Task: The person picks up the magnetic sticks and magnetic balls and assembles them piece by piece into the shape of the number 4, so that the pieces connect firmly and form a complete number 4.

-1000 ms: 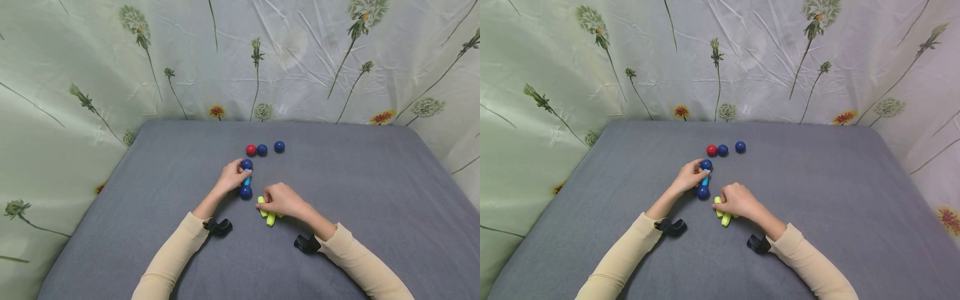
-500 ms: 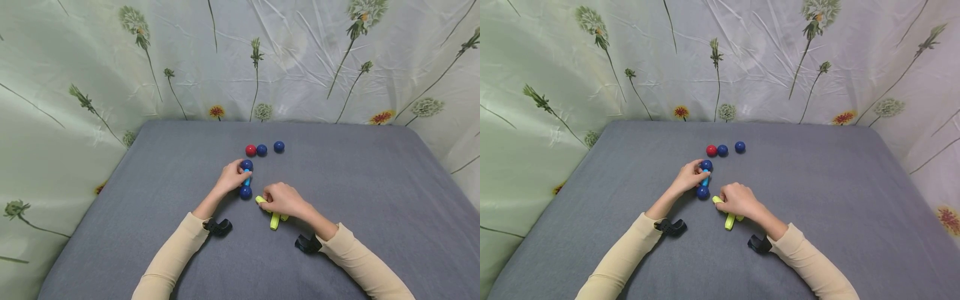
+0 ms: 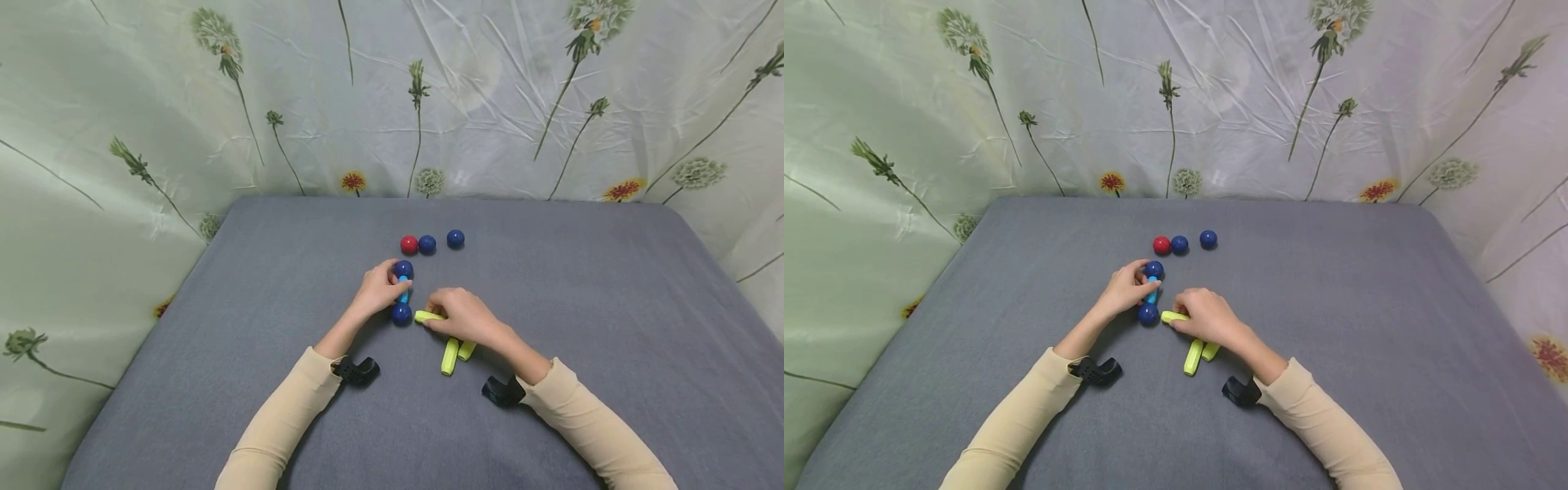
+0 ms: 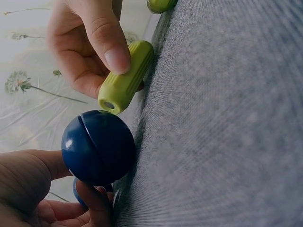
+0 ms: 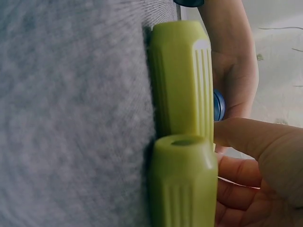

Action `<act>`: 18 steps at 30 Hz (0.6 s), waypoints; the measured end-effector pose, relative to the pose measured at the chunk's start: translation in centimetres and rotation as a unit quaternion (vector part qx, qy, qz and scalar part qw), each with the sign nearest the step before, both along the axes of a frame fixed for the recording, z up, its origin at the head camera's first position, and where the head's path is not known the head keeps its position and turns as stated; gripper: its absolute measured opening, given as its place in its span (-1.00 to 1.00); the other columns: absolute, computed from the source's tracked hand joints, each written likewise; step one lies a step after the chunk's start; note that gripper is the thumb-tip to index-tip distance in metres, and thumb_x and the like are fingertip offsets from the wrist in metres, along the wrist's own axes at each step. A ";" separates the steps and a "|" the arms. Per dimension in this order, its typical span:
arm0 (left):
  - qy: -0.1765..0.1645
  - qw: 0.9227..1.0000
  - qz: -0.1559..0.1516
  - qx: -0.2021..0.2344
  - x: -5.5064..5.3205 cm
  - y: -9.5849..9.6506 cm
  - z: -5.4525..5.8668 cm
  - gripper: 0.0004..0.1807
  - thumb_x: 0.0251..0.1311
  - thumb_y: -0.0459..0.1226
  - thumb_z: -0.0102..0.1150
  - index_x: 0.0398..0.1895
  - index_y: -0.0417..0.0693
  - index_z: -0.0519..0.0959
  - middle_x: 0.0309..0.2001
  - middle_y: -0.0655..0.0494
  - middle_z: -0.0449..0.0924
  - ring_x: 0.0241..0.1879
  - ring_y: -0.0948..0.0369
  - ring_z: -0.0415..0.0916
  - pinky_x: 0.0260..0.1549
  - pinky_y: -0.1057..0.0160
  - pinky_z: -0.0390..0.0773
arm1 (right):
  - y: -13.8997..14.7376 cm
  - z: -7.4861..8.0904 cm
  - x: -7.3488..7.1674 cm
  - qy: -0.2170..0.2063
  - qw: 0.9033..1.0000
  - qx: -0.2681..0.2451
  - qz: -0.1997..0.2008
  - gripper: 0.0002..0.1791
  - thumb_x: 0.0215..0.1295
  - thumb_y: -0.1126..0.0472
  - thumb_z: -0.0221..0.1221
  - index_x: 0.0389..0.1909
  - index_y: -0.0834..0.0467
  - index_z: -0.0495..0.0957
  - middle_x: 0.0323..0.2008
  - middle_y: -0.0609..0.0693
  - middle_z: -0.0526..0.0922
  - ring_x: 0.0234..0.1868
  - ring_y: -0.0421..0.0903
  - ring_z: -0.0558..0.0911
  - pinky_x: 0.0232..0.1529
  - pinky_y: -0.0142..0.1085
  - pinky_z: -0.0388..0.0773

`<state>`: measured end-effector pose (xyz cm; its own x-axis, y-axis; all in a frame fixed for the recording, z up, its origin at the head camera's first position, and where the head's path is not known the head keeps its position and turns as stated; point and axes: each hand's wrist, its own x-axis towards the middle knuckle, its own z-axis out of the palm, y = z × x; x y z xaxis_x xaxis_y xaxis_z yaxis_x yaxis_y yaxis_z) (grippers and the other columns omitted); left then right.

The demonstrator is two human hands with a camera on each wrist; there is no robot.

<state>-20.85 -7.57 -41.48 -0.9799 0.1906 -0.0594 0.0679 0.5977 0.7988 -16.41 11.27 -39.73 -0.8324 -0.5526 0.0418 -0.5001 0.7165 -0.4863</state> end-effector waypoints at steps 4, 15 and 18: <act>-0.002 1.000 0.003 -0.003 0.1 0.1 0.1 -0.36 0.13 -0.22 0.20 0.27 -0.27 0.30 -0.51 0.09 0.43 -0.67 0.33 0.33 -0.66 0.43 0.32 | -0.1 0.1 -0.1 -0.003 1.000 0.004 -0.002 -0.87 0.12 0.11 0.29 -0.44 0.08 0.60 -0.55 -0.13 0.53 -0.51 -0.28 0.39 -0.46 -0.44 0.32; 0.008 1.000 0.008 -0.010 0.2 0.2 0.2 -0.36 0.13 -0.22 0.21 0.26 -0.29 0.30 -0.50 0.08 0.43 -0.63 0.31 0.32 -0.64 0.44 0.30 | -0.5 0.5 0.2 0.022 0.999 0.032 0.002 -0.86 0.10 0.11 0.29 -0.43 0.09 0.58 -0.57 -0.13 0.51 -0.51 -0.25 0.36 -0.47 -0.43 0.28; 0.020 1.000 0.007 -0.013 0.3 0.1 0.0 -0.37 0.13 -0.22 0.21 0.25 -0.29 0.30 -0.48 0.06 0.43 -0.56 0.28 0.32 -0.58 0.43 0.30 | -0.5 0.5 0.3 0.017 0.999 0.028 0.003 -0.87 0.11 0.11 0.28 -0.42 0.09 0.59 -0.55 -0.12 0.53 -0.50 -0.25 0.37 -0.46 -0.42 0.29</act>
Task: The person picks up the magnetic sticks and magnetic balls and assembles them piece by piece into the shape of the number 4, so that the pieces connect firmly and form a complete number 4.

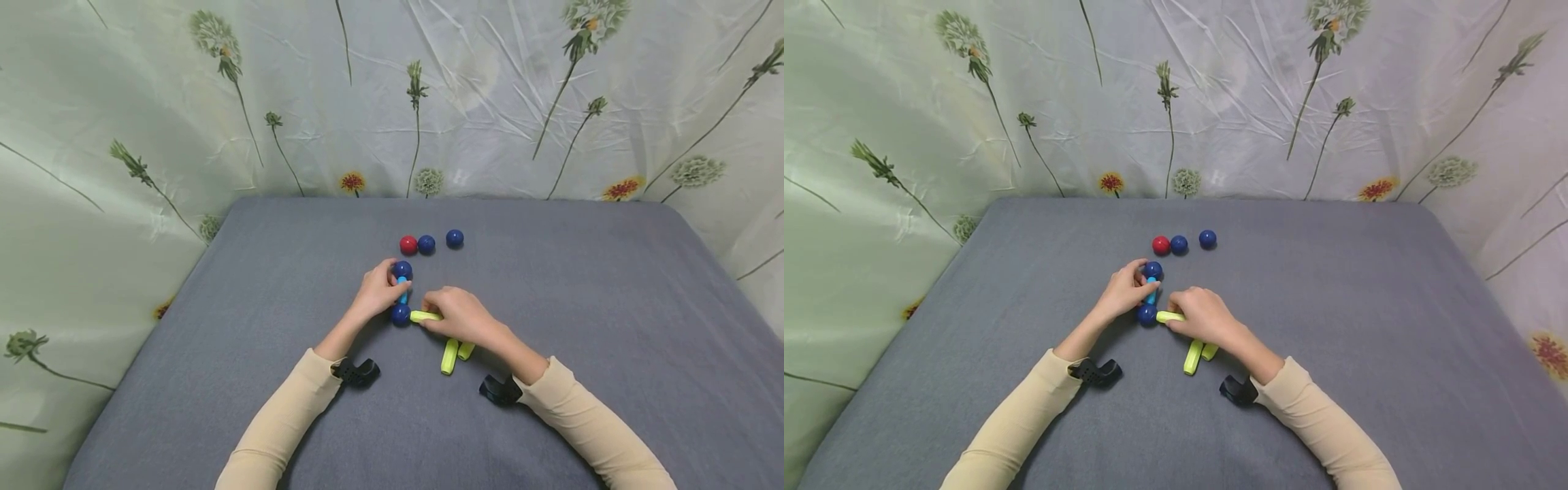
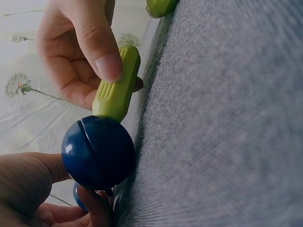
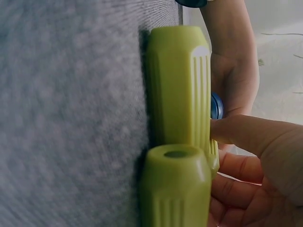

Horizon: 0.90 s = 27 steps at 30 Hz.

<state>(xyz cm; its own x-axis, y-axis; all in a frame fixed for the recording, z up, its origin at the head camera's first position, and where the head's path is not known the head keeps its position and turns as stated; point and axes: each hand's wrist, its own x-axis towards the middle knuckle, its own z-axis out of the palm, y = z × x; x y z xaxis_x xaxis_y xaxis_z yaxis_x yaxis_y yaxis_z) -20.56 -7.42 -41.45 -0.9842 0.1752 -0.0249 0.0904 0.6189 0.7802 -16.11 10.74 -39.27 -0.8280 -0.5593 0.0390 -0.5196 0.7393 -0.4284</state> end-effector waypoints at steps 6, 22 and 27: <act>0.045 0.998 -0.012 -0.033 0.7 -0.3 -0.1 -0.37 0.10 -0.22 0.24 0.24 -0.24 0.32 -0.33 -0.05 0.44 -0.37 0.17 0.34 -0.41 0.35 0.27 | 0.1 0.0 0.0 -0.008 1.000 -0.007 0.006 -0.87 0.12 0.11 0.27 -0.38 0.08 0.60 -0.51 -0.12 0.56 -0.46 -0.25 0.39 -0.43 -0.41 0.31; 0.110 0.962 -0.234 -0.083 2.6 -1.9 0.8 -0.69 0.06 -0.13 0.32 -0.13 0.01 0.62 -0.14 0.10 0.39 -0.48 0.32 0.29 -0.48 0.45 0.32 | 0.6 -0.1 -0.4 -0.032 0.998 -0.042 0.025 -0.88 0.15 0.11 0.27 -0.33 0.06 0.64 -0.45 -0.11 0.65 -0.42 -0.27 0.48 -0.36 -0.40 0.40; 0.143 0.950 -0.252 -0.113 2.8 -1.8 0.8 -0.73 -0.02 -0.13 0.38 -0.22 0.04 0.68 -0.18 0.15 0.41 -0.38 0.29 0.31 -0.40 0.42 0.29 | 0.7 -0.1 -0.7 -0.045 0.997 -0.057 0.030 -0.85 0.16 0.09 0.27 -0.31 0.06 0.65 -0.43 -0.12 0.67 -0.43 -0.30 0.48 -0.35 -0.40 0.40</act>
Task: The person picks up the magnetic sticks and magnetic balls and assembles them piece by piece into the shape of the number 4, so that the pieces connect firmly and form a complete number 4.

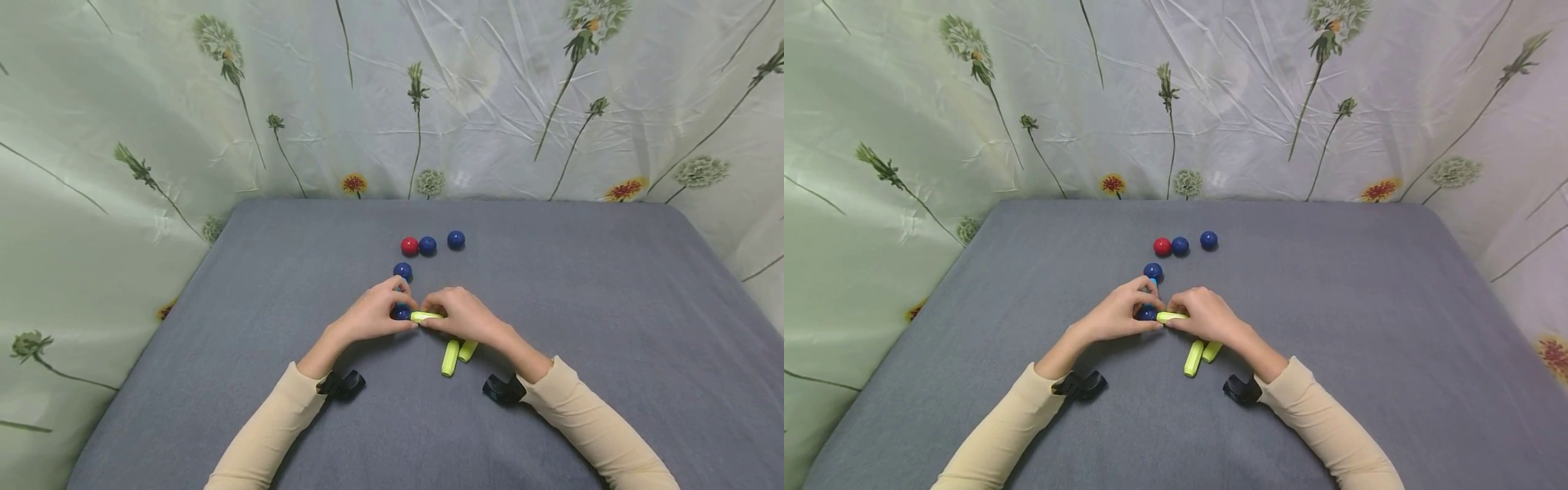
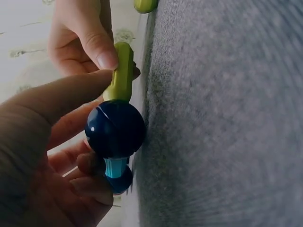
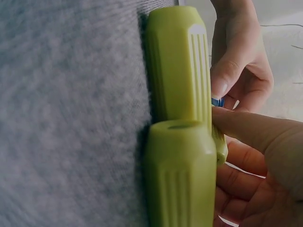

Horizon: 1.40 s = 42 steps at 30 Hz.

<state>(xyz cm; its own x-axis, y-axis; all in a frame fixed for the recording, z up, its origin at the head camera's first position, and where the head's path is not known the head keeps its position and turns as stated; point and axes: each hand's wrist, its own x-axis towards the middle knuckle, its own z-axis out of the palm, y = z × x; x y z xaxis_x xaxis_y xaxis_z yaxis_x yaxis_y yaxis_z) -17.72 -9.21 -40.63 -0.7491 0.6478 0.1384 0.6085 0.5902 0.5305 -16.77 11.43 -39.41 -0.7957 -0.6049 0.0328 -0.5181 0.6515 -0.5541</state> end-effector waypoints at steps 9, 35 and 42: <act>0.024 1.000 0.009 -0.007 -0.1 0.3 -0.4 -0.80 -0.03 -0.17 0.39 -0.29 0.04 0.71 -0.23 0.15 0.43 -0.30 0.28 0.38 -0.32 0.38 0.35 | 0.1 -0.4 -0.5 -0.017 1.000 -0.021 0.014 -0.86 0.16 0.13 0.26 -0.31 0.10 0.65 -0.44 -0.09 0.69 -0.47 -0.34 0.49 -0.39 -0.46 0.41; 0.019 1.000 0.019 0.003 -0.1 0.5 -0.7 -0.81 0.00 -0.16 0.37 -0.30 0.01 0.71 -0.32 0.20 0.49 -0.33 0.32 0.38 -0.34 0.41 0.36 | 5.1 -0.1 -7.6 0.024 0.985 -0.085 -0.149 -0.88 0.21 0.27 0.19 -0.30 0.23 0.62 -0.38 0.14 0.67 -0.40 -0.12 0.57 -0.33 -0.37 0.43; 0.015 1.000 0.020 0.008 -0.1 0.4 -0.7 -0.80 -0.01 -0.17 0.37 -0.29 0.01 0.70 -0.30 0.18 0.50 -0.31 0.31 0.40 -0.31 0.41 0.35 | 5.2 -0.1 -9.3 0.048 0.976 -0.088 -0.194 -0.76 0.20 0.29 0.19 -0.11 0.27 0.57 -0.13 0.23 0.59 -0.28 0.07 0.56 -0.23 -0.18 0.44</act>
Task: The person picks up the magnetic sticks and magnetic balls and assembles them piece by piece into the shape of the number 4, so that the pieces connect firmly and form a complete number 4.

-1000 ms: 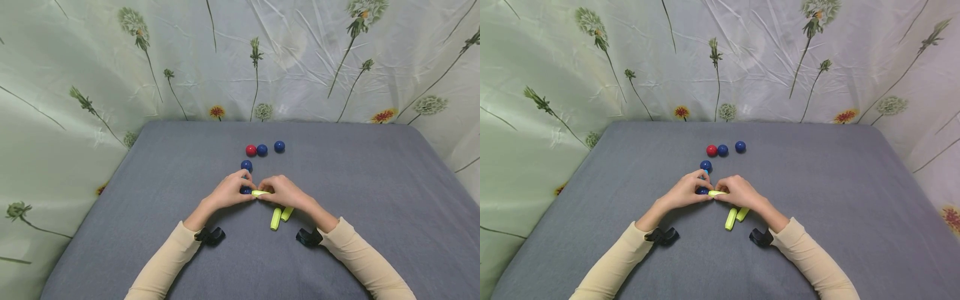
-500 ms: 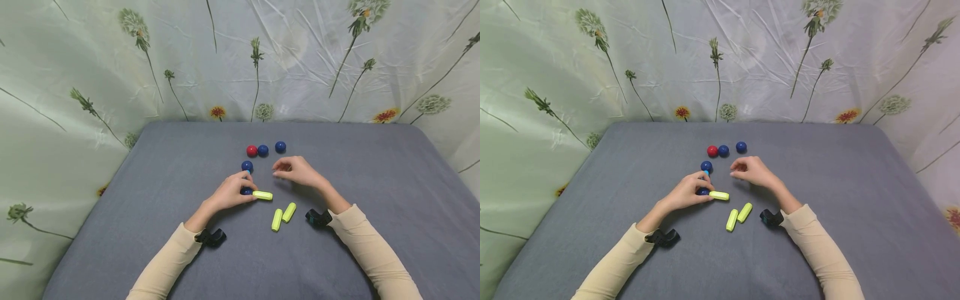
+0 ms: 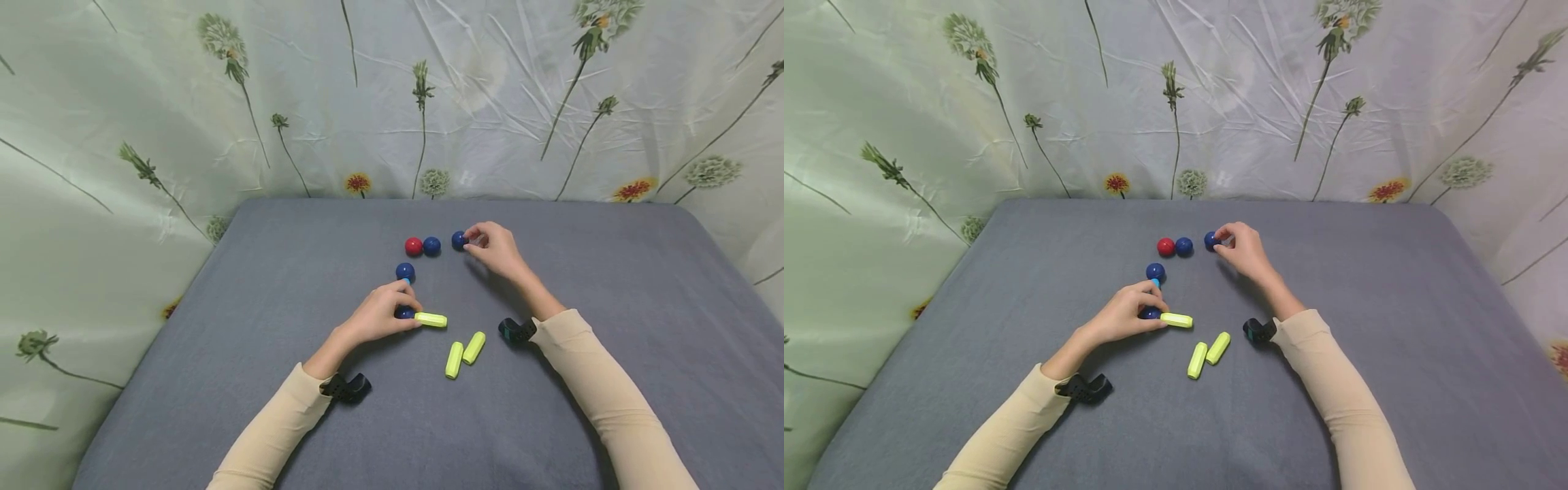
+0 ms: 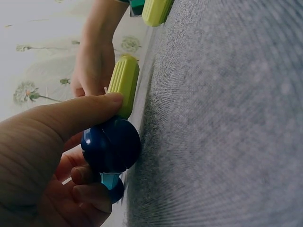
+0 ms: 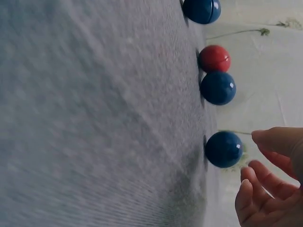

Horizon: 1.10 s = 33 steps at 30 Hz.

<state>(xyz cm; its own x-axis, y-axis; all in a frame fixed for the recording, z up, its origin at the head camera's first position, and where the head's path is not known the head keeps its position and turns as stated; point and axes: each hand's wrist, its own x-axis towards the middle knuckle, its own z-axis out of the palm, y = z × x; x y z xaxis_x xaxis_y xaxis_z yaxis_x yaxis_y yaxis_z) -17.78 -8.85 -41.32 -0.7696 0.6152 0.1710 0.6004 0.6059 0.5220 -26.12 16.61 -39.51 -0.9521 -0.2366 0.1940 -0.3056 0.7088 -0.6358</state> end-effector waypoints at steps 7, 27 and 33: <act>-0.004 1.000 0.001 0.001 0.0 0.0 0.0 -0.80 0.00 -0.17 0.37 -0.29 0.01 0.70 -0.30 0.19 0.50 -0.31 0.31 0.39 -0.31 0.42 0.33 | 0.2 0.0 -1.2 0.000 0.998 0.045 0.032 -0.49 0.20 0.31 0.20 0.20 0.24 0.41 0.21 0.26 0.40 -0.32 0.04 0.50 -0.25 -0.14 0.40; -0.010 1.000 -0.009 0.007 -0.1 0.1 -0.2 -0.83 0.01 -0.19 0.36 -0.31 -0.01 0.69 -0.28 0.18 0.55 -0.26 0.30 0.46 -0.23 0.36 0.44 | 0.9 -0.2 1.3 -0.054 0.994 0.071 0.056 -0.64 0.20 0.25 0.21 -0.01 0.30 0.48 -0.17 0.26 0.60 -0.32 0.02 0.57 -0.33 -0.23 0.46; -0.003 1.000 -0.014 0.007 -0.1 0.1 -0.1 -0.83 0.01 -0.23 0.35 -0.30 -0.05 0.68 -0.26 0.14 0.64 -0.21 0.26 0.55 -0.14 0.28 0.52 | 1.2 0.1 4.1 -0.063 0.992 0.067 0.082 -0.66 0.15 0.26 0.24 -0.07 0.31 0.51 -0.32 0.16 0.60 -0.45 -0.14 0.49 -0.41 -0.33 0.39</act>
<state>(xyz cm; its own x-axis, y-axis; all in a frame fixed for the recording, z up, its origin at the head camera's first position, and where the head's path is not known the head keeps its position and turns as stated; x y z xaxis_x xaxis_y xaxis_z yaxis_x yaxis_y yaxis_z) -17.85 -8.77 -41.47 -0.7534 0.6339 0.1746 0.6135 0.5822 0.5336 -22.06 17.85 -39.36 -0.9136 -0.4053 0.0316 -0.3471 0.7370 -0.5799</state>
